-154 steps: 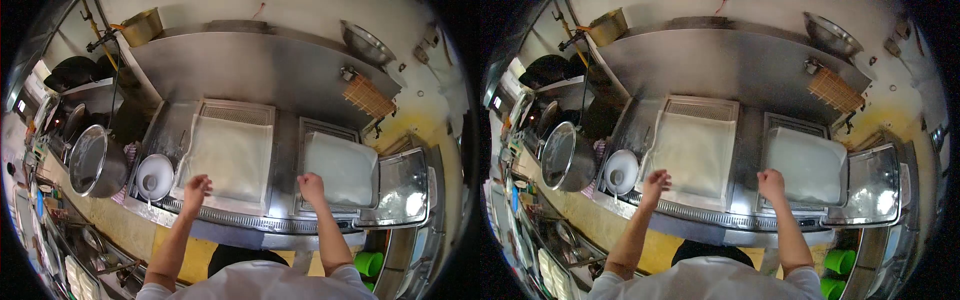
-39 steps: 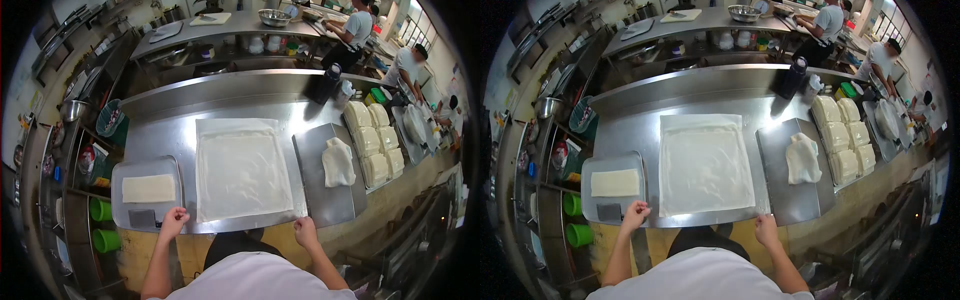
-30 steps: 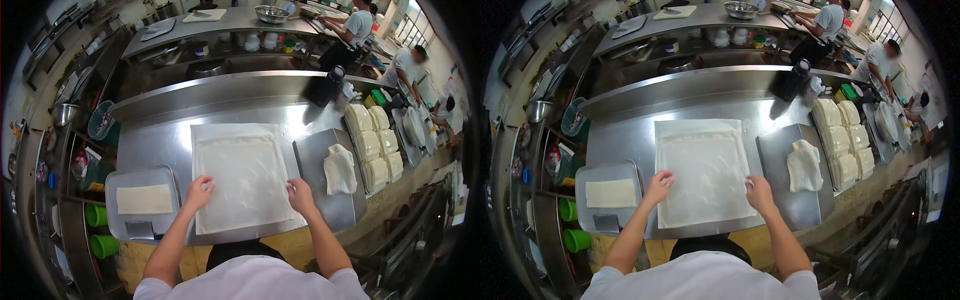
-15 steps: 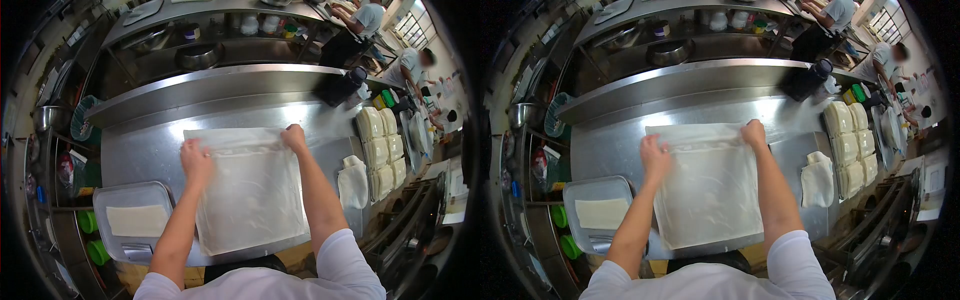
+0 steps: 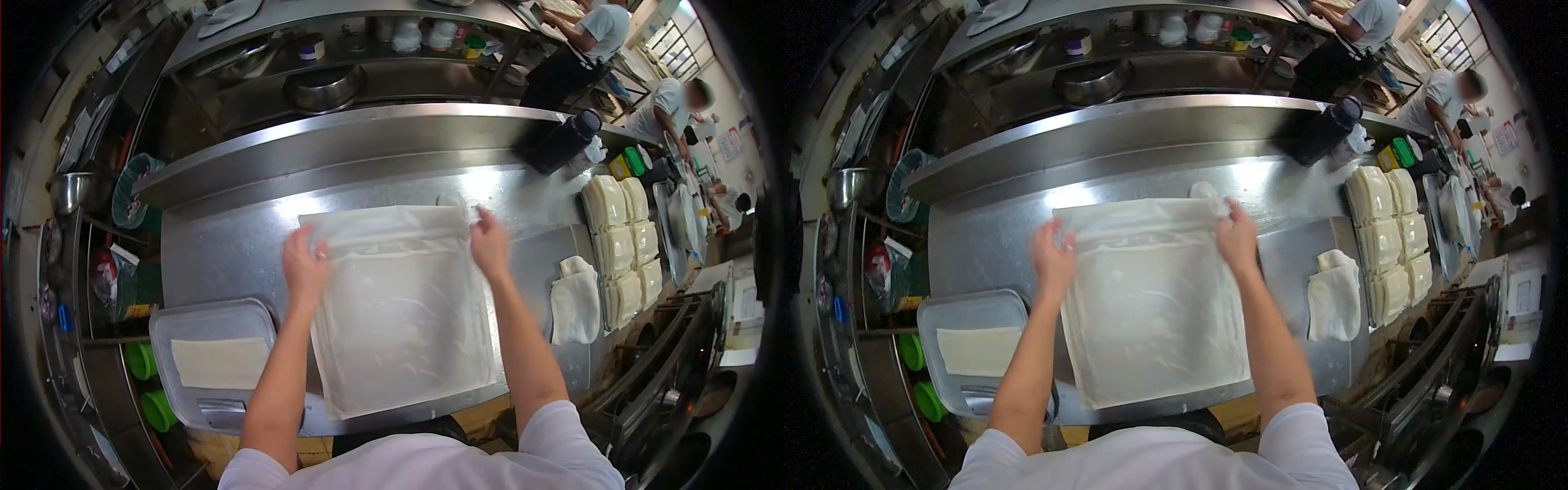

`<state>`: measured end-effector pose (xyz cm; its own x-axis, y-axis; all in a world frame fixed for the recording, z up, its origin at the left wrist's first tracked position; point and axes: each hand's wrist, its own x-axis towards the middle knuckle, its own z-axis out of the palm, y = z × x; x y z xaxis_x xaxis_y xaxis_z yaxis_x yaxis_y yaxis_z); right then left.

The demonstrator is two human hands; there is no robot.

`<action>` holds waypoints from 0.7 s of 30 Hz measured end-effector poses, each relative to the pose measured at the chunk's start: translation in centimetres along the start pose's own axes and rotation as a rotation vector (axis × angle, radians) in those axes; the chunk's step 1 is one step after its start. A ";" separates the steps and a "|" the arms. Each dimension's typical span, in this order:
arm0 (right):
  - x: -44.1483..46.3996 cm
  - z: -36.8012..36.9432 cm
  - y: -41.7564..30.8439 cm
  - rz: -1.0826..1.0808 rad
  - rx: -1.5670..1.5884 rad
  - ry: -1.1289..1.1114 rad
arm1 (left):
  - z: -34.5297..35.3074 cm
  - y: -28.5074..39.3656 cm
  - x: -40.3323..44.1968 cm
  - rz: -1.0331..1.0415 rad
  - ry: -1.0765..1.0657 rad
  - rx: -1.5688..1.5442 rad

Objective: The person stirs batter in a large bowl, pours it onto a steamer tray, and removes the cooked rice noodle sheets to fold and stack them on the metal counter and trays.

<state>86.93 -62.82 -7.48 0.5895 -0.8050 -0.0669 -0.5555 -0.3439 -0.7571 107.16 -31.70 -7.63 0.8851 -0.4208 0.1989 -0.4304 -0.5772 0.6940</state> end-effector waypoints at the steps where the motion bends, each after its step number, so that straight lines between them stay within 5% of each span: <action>1: -2.4 0.1 -2.2 0.004 -0.066 -0.168 | 0.6 1.1 -1.5 0.084 -0.107 -0.007; 4: -5.9 5.2 -2.7 -0.236 -0.365 -0.466 | 5.0 3.2 -5.0 0.251 -0.424 0.093; 7: -4.2 7.6 -2.7 -0.284 -0.530 -0.294 | 7.2 5.5 -5.3 0.216 -0.499 0.364; 13: -7.8 9.2 -5.9 -0.210 -0.316 -0.630 | 5.9 6.8 -6.3 0.355 -0.554 0.450; 15: -7.7 7.7 -0.2 -0.328 -0.612 -0.403 | 3.9 2.7 -6.2 0.247 -0.553 0.476; 17: -6.2 3.1 2.3 -0.226 -0.762 -0.351 | 0.3 -1.3 -5.3 0.183 -0.494 0.575; 21: -2.0 -1.9 0.7 -0.215 -0.789 -0.317 | -3.9 -2.2 -1.9 0.087 -0.434 0.645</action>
<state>84.24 -62.34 -6.70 0.7982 -0.5524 -0.2402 -0.5880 -0.8011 -0.1117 107.13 -26.84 -6.84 0.7520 -0.6427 -0.1465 -0.6309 -0.7661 0.1227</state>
